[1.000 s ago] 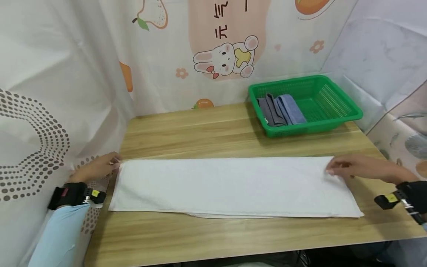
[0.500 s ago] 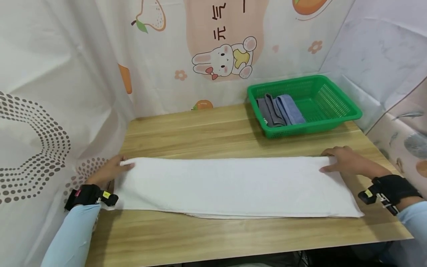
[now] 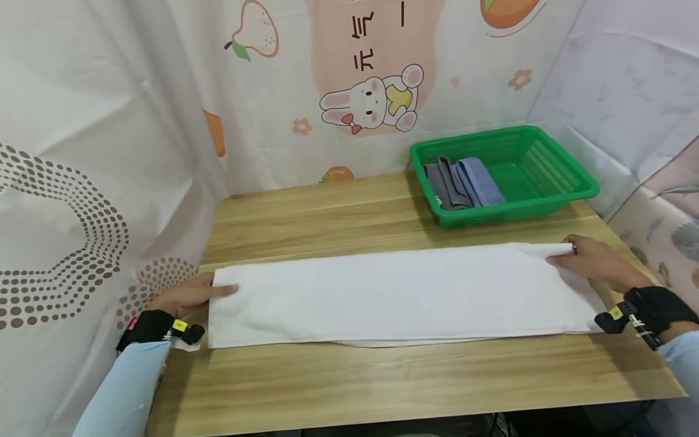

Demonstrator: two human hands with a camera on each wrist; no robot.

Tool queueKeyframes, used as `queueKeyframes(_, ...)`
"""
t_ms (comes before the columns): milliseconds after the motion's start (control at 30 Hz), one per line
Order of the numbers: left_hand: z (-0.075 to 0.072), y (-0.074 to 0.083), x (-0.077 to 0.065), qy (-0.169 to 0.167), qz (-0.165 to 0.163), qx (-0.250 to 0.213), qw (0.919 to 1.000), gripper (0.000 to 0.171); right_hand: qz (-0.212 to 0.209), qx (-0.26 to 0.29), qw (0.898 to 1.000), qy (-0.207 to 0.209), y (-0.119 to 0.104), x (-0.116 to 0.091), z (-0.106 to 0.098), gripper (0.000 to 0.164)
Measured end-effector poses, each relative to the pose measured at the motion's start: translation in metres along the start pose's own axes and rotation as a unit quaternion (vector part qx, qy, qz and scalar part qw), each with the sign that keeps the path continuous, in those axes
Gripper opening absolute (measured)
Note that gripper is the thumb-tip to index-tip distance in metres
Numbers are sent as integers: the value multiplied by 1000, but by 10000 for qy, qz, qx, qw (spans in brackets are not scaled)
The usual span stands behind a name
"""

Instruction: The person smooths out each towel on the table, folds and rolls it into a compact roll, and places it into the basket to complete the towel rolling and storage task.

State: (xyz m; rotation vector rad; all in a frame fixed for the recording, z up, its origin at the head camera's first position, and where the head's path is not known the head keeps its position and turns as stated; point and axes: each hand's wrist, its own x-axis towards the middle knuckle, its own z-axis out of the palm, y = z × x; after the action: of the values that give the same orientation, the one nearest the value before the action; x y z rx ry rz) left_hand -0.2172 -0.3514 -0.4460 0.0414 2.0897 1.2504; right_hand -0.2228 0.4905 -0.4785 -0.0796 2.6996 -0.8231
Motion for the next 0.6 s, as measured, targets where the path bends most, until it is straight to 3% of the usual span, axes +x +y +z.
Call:
queueKeyframes(67, 1, -1, -2, 92, 169, -606, 9980, 39, 38, -1, 10000, -30, 2, 2, 0, 73)
queueKeyframes(133, 2, 4, -6, 273, 121, -1284, 9913, 49, 97, 2, 9999, -84, 1, 4, 0, 72)
queueKeyframes(267, 4, 17, -8, 611, 5, -1307, 9895, 75, 248, 14, 9995, -209, 0, 5, 0, 80)
queueKeyframes(333, 6, 18, -7, 641, 14, -1036, 9925, 79, 349, 20, 9991, -239, -1, 5, 1, 89)
queueKeyframes(433, 9, 11, -5, 866, -88, 49, 9962, 82, 393, -8, 9989, -236, -2, 6, 2, 99)
queueKeyframes(500, 13, 7, -5, 965, -255, 821, 9916, 71, 369, -81, 9992, -128, -2, 4, 4, 101)
queueKeyframes(600, 18, 3, -7, 1106, -625, 1638, 9783, 56, 301, -428, 9983, 254, 0, -3, 4, 97)
